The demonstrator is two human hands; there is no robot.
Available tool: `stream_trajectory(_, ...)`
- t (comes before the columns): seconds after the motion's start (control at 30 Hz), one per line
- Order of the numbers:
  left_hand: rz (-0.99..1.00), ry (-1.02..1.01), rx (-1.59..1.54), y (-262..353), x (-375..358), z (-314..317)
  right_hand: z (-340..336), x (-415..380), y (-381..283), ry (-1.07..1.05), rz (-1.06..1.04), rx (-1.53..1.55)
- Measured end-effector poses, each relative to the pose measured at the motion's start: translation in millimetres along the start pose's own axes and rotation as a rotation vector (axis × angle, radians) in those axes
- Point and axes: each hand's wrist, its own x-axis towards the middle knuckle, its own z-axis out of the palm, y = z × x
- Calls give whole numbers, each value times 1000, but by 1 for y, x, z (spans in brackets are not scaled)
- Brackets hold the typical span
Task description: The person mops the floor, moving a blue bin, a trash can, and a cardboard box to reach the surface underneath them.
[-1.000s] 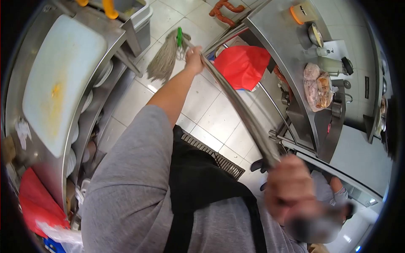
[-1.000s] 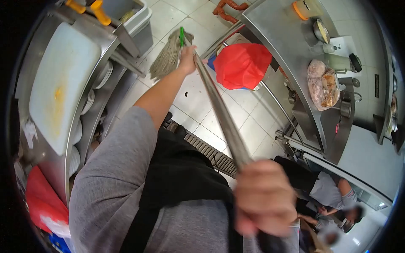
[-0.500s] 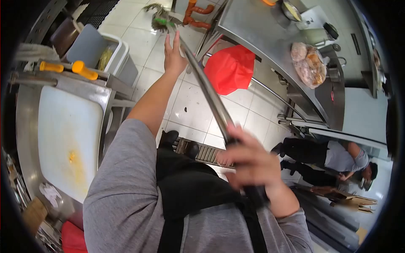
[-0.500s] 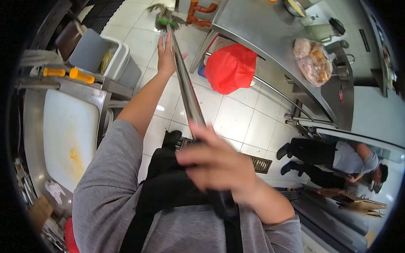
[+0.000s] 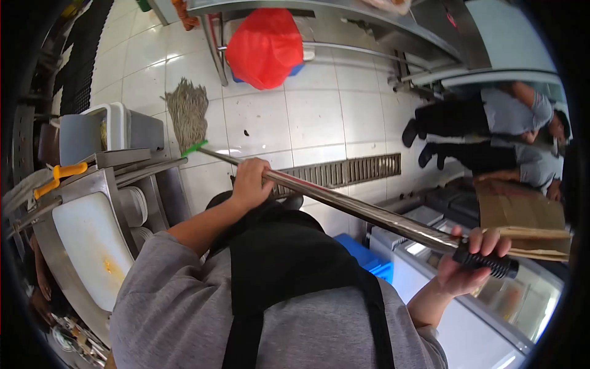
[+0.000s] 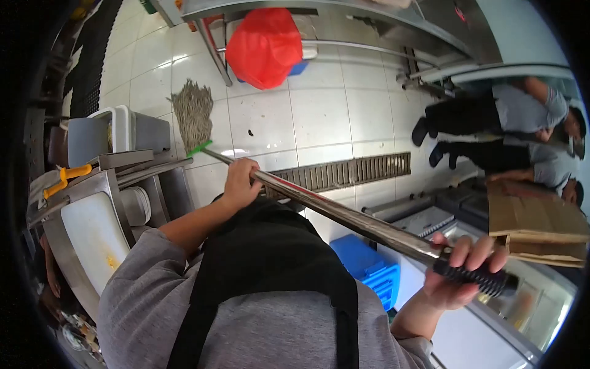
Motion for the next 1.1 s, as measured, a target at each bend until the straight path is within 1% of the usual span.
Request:
stream_trajectory(0.03,6,-27,2,6,-11,14,-17,-6,-12,2,-29,-6)
stream_trajectory(0.07,26,-111,-110,8,-22,31,-32,-12,-23,4,-59,-12)
stream_trajectory(0.1,45,-195,-222,14,-28,45,-38,-15,-31,72,-62,-51)
stream_trajectory(0.13,49,-223,-225,19,-34,55,-49,-16,-36,108,-64,-93)
stream_trajectory(0.2,-190,-487,-484,31,-40,73,-74,-26,-52,112,-68,-92)
stream_trajectory(0.23,-78,-436,-430,33,-45,90,-85,-31,-61,69,-77,-71)
stream_trajectory(0.27,-67,-454,-437,44,-47,102,-94,-37,-72,25,-87,-55)
stream_trajectory(0.3,-33,-637,-329,56,-48,111,-105,-40,-84,3,-109,-84)
stream_trajectory(0.33,5,-819,-215,68,-50,123,-118,-44,-98,24,-117,-100)
stream_trajectory(0.37,89,-766,-193,79,-52,140,-135,-49,-114,37,-108,-100)
stream_trajectory(0.4,110,-781,-194,91,-52,157,-149,-53,-130,48,-100,-97)
stream_trajectory(0.43,158,-753,-177,103,-51,174,-159,-57,-145,31,-105,-86)
stream_trajectory(0.47,198,-724,-161,114,-54,191,-172,-65,-161,-35,-130,-61)
stream_trajectory(0.5,244,-596,-164,125,-52,213,-176,-66,-171,-53,-126,-4)
stream_trajectory(0.53,205,-515,-175,135,-51,232,-178,-66,-180,-71,-123,52)
stream_trajectory(0.57,166,-477,-236,156,-39,243,-185,-71,-189,-56,-127,51)
stream_trajectory(0.63,209,-405,-294,183,-14,266,-202,-80,-206,-172,-287,58)
stream_trajectory(0.7,357,-350,-343,194,9,299,-219,-86,-220,-298,-444,67)
stream_trajectory(0.77,396,-424,-415,206,32,328,-228,-87,-226,-431,-592,81)
stream_trajectory(0.8,386,-539,-426,203,41,347,-223,-84,-224,-432,-587,87)
stream_trajectory(0.83,399,-631,-443,205,53,354,-212,-80,-217,-515,-380,-143)
stream_trajectory(0.87,331,-737,-469,203,62,367,-201,-77,-209,-596,-167,-370)
stream_trajectory(0.93,373,-880,-380,202,85,384,-183,-78,-198,-626,-6,-480)
stream_trajectory(0.97,412,-857,-369,200,91,391,-176,-83,-190,-592,26,-566)
stream_trajectory(1.0,454,-829,-355,195,99,398,-164,-91,-180,-437,65,-624)
stream_trajectory(1.03,394,-786,-360,186,102,404,-153,-80,-178,-469,128,-669)
stream_trajectory(1.07,389,-785,-363,181,103,401,-143,-70,-178,-495,196,-715)
stream_trajectory(1.1,382,-637,-385,175,101,398,-146,-76,-173,-497,207,-715)
